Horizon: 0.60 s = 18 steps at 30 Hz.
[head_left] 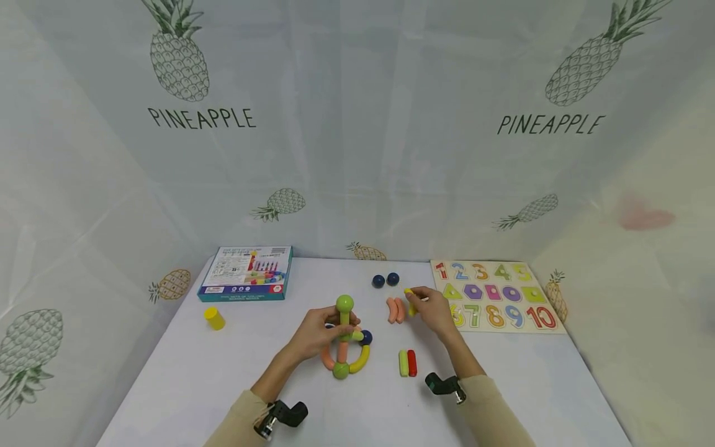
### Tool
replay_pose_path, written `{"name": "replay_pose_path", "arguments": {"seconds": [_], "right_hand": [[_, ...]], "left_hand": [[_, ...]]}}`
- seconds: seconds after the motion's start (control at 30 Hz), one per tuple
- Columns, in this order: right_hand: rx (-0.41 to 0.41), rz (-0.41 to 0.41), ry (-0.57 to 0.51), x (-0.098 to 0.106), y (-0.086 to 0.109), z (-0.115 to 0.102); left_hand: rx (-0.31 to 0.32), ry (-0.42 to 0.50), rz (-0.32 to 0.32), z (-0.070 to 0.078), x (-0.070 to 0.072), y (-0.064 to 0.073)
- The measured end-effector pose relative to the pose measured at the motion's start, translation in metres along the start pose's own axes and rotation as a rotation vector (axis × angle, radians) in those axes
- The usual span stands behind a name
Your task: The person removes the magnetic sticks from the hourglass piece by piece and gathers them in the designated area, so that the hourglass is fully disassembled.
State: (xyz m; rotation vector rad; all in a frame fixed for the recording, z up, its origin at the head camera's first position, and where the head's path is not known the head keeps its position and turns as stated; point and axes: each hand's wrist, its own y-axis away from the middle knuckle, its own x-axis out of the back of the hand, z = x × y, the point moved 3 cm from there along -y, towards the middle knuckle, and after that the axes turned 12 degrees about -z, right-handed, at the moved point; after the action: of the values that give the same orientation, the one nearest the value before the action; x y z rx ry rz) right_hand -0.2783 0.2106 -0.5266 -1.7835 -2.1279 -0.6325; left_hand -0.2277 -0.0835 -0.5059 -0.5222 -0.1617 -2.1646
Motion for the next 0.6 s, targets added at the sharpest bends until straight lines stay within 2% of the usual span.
{"name": "replay_pose_path", "arguments": {"seconds": [0.13,0.27,0.4,0.6], "right_hand": [[-0.067,-0.014,0.052,-0.003,-0.007,0.015],[-0.101,-0.021,0.112,-0.007,-0.013,0.023],[-0.108,-0.015,0.141,-0.009,-0.016,0.026],[-0.111,-0.024,0.118,-0.011,-0.017,0.024]], "left_hand": [[-0.004,0.005,-0.002,-0.001,0.0,0.0],[0.016,0.005,0.001,-0.002,0.0,0.0],[0.025,0.006,0.002,-0.003,0.0,-0.001],[0.017,0.013,-0.002,-0.004,0.0,0.0]]}}
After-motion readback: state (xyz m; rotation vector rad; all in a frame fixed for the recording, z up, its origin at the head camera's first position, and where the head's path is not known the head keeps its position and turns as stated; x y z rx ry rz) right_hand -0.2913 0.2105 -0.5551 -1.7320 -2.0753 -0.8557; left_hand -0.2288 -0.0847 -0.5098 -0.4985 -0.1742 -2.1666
